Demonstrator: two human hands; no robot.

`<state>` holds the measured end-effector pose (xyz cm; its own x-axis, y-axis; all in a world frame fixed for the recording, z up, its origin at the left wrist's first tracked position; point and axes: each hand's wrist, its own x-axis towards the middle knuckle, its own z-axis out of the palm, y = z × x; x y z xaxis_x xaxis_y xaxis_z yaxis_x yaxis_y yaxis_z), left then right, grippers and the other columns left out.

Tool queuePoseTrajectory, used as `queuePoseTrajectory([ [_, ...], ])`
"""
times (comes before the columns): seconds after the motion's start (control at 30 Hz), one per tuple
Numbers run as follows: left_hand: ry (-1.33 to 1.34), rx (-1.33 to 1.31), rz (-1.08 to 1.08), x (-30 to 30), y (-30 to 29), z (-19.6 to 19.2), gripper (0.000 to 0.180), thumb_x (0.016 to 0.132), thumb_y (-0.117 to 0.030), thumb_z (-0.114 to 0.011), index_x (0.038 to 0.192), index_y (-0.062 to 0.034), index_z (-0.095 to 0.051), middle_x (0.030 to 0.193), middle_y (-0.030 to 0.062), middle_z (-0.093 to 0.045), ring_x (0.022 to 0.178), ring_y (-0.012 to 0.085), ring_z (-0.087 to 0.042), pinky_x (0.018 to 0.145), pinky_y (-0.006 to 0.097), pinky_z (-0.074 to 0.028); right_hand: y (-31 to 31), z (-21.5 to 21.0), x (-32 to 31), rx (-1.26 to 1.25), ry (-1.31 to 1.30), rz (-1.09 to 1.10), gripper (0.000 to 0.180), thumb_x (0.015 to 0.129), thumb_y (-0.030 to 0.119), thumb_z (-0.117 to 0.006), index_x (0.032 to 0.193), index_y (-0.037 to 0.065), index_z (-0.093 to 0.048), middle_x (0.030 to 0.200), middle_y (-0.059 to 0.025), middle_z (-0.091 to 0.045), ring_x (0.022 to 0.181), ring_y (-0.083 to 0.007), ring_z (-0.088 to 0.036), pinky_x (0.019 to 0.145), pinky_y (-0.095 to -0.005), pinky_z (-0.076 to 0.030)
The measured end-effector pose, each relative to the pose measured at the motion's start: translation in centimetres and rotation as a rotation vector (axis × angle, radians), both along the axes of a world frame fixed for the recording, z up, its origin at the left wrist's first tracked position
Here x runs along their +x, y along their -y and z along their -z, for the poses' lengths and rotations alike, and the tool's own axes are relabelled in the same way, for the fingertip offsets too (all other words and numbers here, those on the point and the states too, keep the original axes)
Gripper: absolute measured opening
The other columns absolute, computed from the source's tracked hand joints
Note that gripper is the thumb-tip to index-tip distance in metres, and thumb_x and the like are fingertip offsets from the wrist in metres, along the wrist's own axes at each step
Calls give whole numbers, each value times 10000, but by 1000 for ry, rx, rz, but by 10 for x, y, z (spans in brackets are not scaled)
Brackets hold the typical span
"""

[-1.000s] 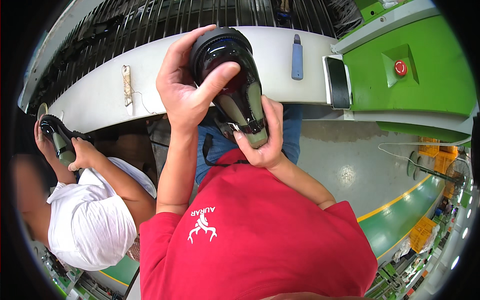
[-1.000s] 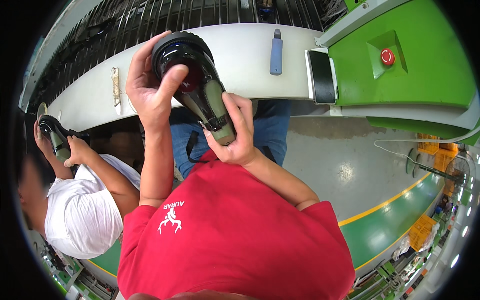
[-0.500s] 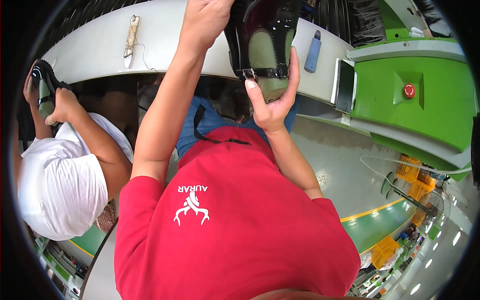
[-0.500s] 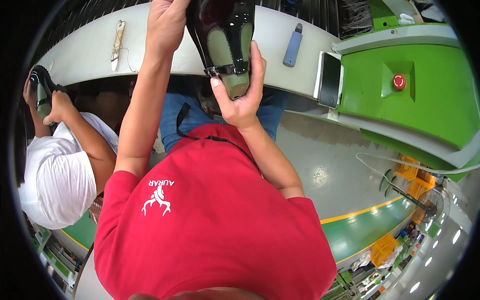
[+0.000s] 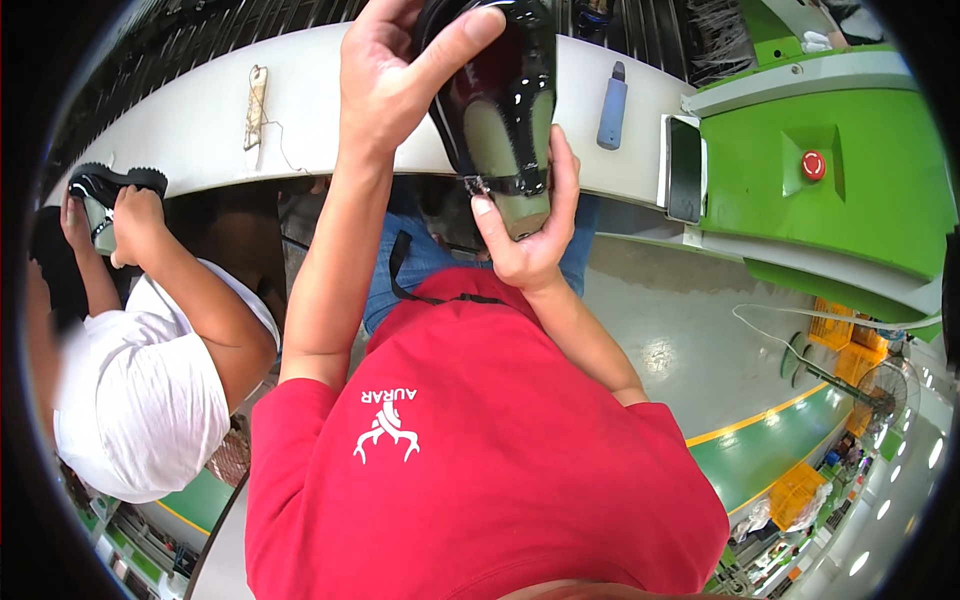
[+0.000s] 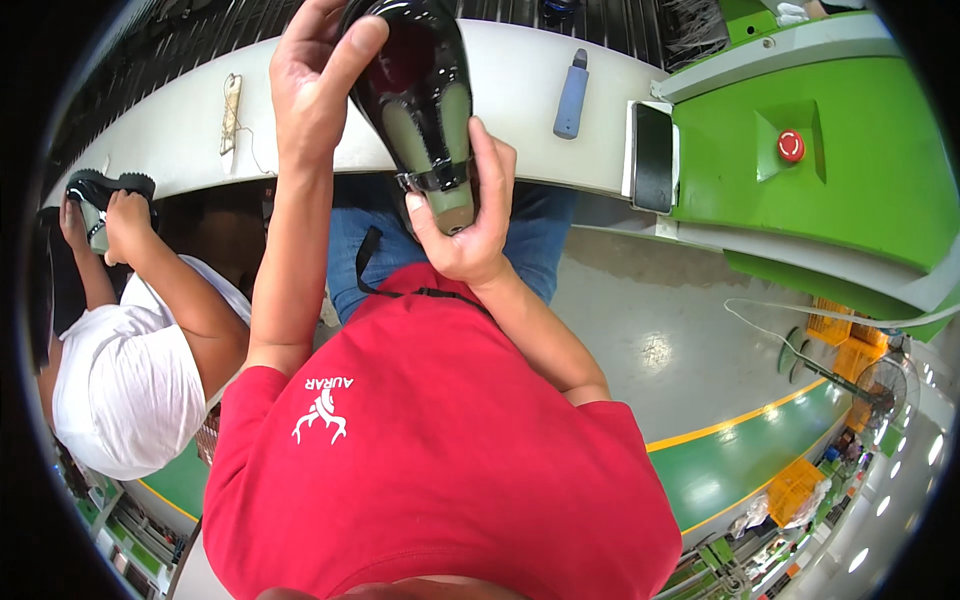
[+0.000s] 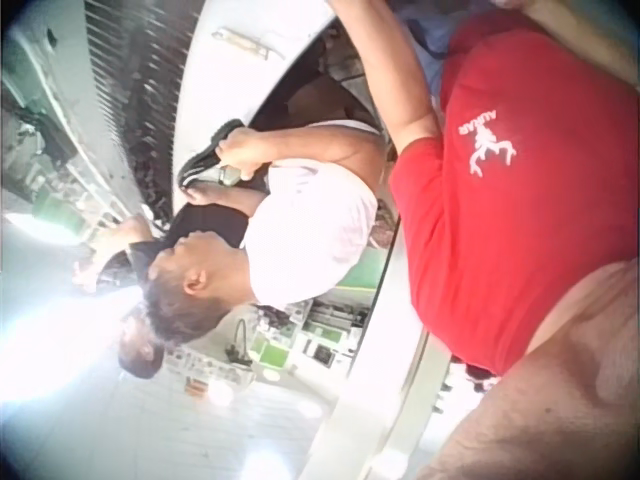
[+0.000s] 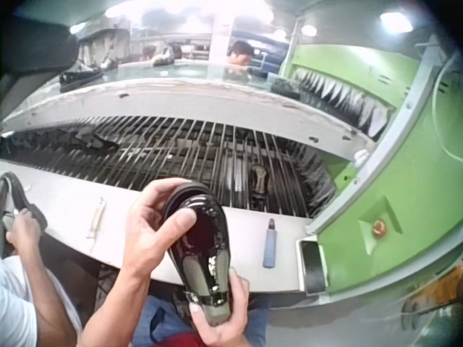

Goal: The person assembles black shoes by attaching soles to uppers at a factory workstation. They repeatedly pick up a sole and an upper, align and press them together, then place the assembled shoe onto a conveyor belt. The process is repeated for multiple pairs.

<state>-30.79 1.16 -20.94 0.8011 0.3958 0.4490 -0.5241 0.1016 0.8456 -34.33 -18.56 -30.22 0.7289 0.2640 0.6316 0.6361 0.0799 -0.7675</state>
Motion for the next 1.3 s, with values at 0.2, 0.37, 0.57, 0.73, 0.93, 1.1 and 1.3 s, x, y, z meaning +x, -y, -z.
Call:
queuePoseTrajectory([
  [0.2, 22, 33, -42, -7, 10, -6, 635, 913, -116, -927, 1442, 36, -612, 1250, 153, -774, 1113, 194, -756, 989, 335, -606, 1, 3, -5, 25, 20, -13, 905, 847, 36, -811, 1656, -70, -419, 1420, -235, -549, 1241, -328, -600, 1074, -412, -510],
  [0.37, -15, 93, -81, -10, 14, -10, 652, 892, -94, -942, 1444, 42, -624, 1223, 146, -785, 1098, 191, -763, 979, 327, -609, 1, 6, -7, 21, 18, -8, 900, 840, 23, -807, 1650, -70, -426, 1415, -239, -559, 1245, -336, -597, 1079, -415, -508],
  [0.57, -17, 120, -113, -13, 16, -10, 594, 894, -79, -936, 1403, 44, -655, 1183, 136, -795, 1070, 188, -768, 970, 327, -612, 2, 4, -9, 23, 16, -8, 898, 839, 21, -808, 1648, -66, -430, 1412, -238, -565, 1258, -339, -593, 1090, -423, -498],
  [0.73, -13, 112, -104, -14, 16, -9, 554, 910, -68, -919, 1387, 50, -663, 1182, 142, -795, 1065, 190, -767, 965, 331, -613, 3, 5, -10, 12, 10, 1, 906, 832, 16, -811, 1651, -60, -431, 1412, -236, -565, 1261, -340, -593, 1092, -426, -497],
  [0.93, -2, 87, -94, -15, 18, -10, 521, 927, -71, -903, 1374, 56, -669, 1182, 146, -795, 1060, 193, -767, 963, 338, -617, 4, 3, -11, 5, -7, -12, 909, 829, 12, -812, 1651, -58, -433, 1416, -236, -568, 1259, -348, -594, 1091, -433, -497],
  [1.1, -16, 89, -98, -16, 18, -10, 502, 932, -77, -899, 1361, 58, -676, 1179, 146, -796, 1054, 194, -769, 954, 341, -621, 6, 1, -11, -20, 19, 3, 908, 830, 21, -814, 1651, -57, -434, 1413, -243, -575, 1249, -351, -598, 1083, -435, -502],
  [1.3, -5, 80, -102, -17, 17, -8, 491, 935, -66, -894, 1357, 56, -675, 1178, 146, -796, 1049, 191, -769, 949, 338, -622, 4, 1, -11, -20, 17, -5, 902, 830, 25, -814, 1647, -59, -440, 1400, -247, -585, 1242, -352, -597, 1088, -439, -497],
])
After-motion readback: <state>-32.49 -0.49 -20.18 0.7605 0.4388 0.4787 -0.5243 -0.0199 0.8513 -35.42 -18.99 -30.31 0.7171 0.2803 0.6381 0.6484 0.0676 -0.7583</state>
